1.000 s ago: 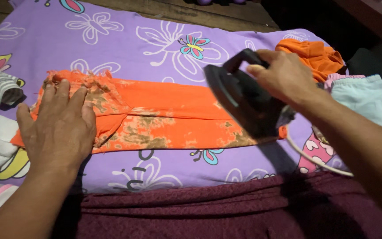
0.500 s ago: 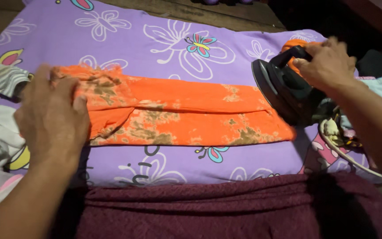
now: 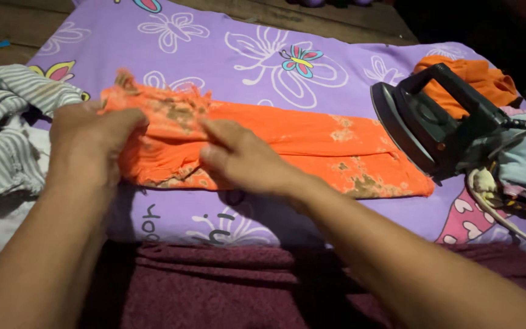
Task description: The person irons an orange patterned cloth and a striped tank top on a purple bedsheet. They smooth the fabric with their hands, use a black iron to press the items, fold them, and place them aside.
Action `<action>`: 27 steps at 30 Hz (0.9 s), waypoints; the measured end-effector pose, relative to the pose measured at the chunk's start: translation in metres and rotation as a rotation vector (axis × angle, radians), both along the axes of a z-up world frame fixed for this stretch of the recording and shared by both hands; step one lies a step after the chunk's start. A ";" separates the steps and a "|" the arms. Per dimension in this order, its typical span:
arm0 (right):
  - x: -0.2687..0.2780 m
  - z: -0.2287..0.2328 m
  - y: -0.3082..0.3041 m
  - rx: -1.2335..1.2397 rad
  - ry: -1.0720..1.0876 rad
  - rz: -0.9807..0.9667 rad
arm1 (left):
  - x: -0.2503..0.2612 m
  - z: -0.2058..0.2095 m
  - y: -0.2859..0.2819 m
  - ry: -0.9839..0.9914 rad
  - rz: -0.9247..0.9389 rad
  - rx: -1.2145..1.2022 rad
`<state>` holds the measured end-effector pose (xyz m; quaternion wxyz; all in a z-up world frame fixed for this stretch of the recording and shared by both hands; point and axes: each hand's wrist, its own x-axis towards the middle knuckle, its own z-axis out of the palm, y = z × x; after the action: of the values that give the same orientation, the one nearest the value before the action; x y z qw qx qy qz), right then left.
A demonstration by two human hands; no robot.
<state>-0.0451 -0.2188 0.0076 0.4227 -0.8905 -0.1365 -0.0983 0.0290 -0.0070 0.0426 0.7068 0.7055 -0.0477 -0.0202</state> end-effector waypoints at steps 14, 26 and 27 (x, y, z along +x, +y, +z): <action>-0.054 0.028 -0.068 1.448 0.499 -0.176 | -0.063 0.033 -0.128 -0.053 -0.306 0.259; -0.055 0.004 -0.095 1.216 0.589 -0.579 | -0.061 -0.008 -0.115 -0.079 -0.056 0.637; -0.056 0.004 -0.096 1.099 0.527 -0.616 | -0.061 -0.005 -0.117 -0.017 -0.057 0.630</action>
<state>-0.1010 -0.3152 0.0120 0.7855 -0.5389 0.3003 -0.0489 -0.0318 -0.1236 0.0374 0.4520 0.8884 -0.0647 -0.0478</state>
